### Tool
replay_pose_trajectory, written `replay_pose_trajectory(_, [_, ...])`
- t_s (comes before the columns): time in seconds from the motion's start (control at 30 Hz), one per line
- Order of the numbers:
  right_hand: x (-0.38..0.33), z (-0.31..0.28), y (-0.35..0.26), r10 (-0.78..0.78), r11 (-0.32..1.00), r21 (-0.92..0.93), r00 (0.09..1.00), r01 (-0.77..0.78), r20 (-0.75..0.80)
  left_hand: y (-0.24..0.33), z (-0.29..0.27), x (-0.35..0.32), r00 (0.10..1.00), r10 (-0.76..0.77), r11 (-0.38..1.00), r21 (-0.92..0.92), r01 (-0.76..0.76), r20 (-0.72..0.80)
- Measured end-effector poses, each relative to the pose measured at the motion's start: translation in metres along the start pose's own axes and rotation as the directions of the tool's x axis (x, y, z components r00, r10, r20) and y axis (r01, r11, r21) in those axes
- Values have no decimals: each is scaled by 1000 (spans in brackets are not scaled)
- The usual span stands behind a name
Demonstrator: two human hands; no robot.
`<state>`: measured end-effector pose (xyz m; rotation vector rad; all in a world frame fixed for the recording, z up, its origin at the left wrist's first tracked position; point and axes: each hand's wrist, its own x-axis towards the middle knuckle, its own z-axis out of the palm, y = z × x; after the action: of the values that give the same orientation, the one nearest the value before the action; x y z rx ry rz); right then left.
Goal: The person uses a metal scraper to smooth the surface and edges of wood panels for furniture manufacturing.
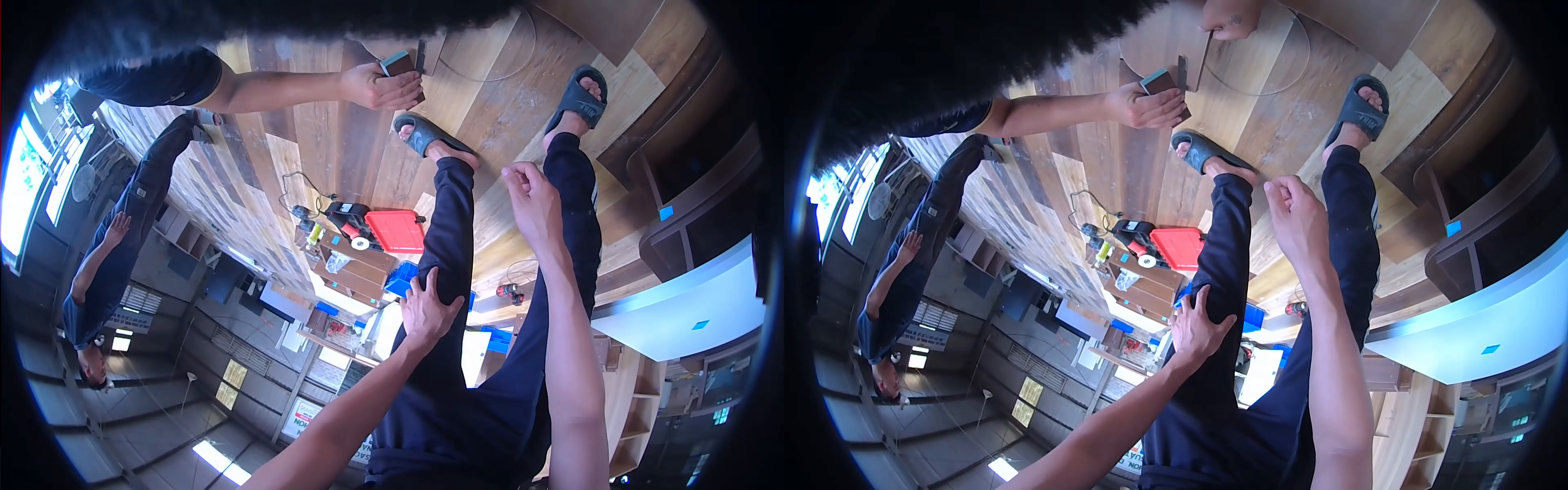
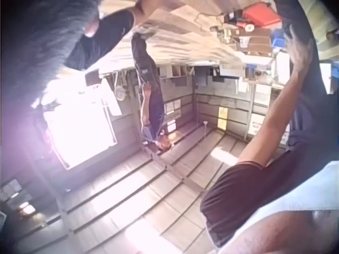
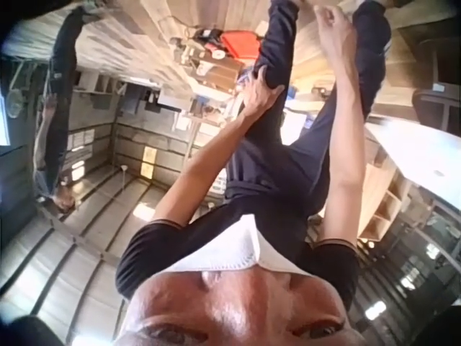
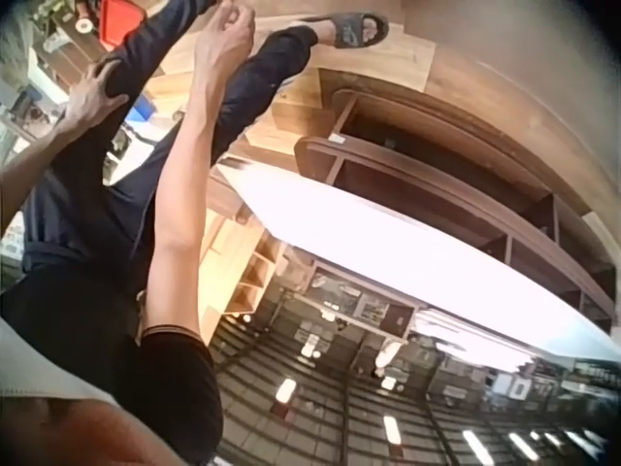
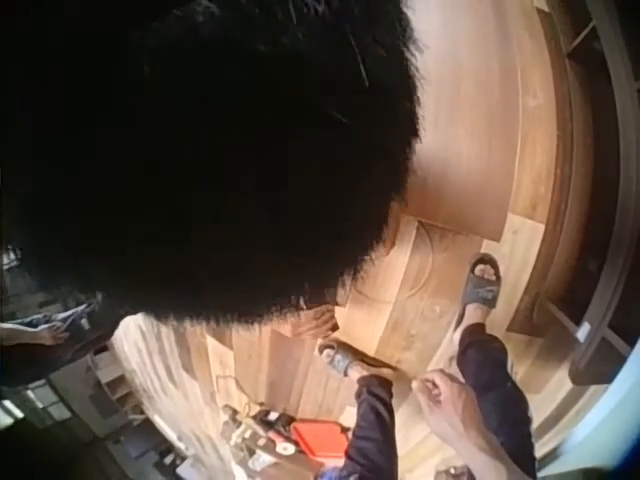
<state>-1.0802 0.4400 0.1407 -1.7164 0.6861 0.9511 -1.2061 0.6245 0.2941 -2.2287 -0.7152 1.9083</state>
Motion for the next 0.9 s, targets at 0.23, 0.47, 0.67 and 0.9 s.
replay_pose_trajectory(0.23, [2,11,1,9,999,-43,1000,-9,3,-7,1,4,1000,10,1000,-12,-10,0])
replay_pose_trajectory(0.47, [3,28,-4,-5,1000,-27,1000,5,18,-13,2,8,999,38,999,-7,-38,-5])
replay_pose_trajectory(0.67, [-3,51,-5,22,999,-27,997,-20,76,-14,3,10,999,52,999,-8,-52,-4])
replay_pose_trajectory(0.9, [-1,58,-11,14,998,-58,993,-7,118,-19,1,13,998,58,998,-10,-58,1])
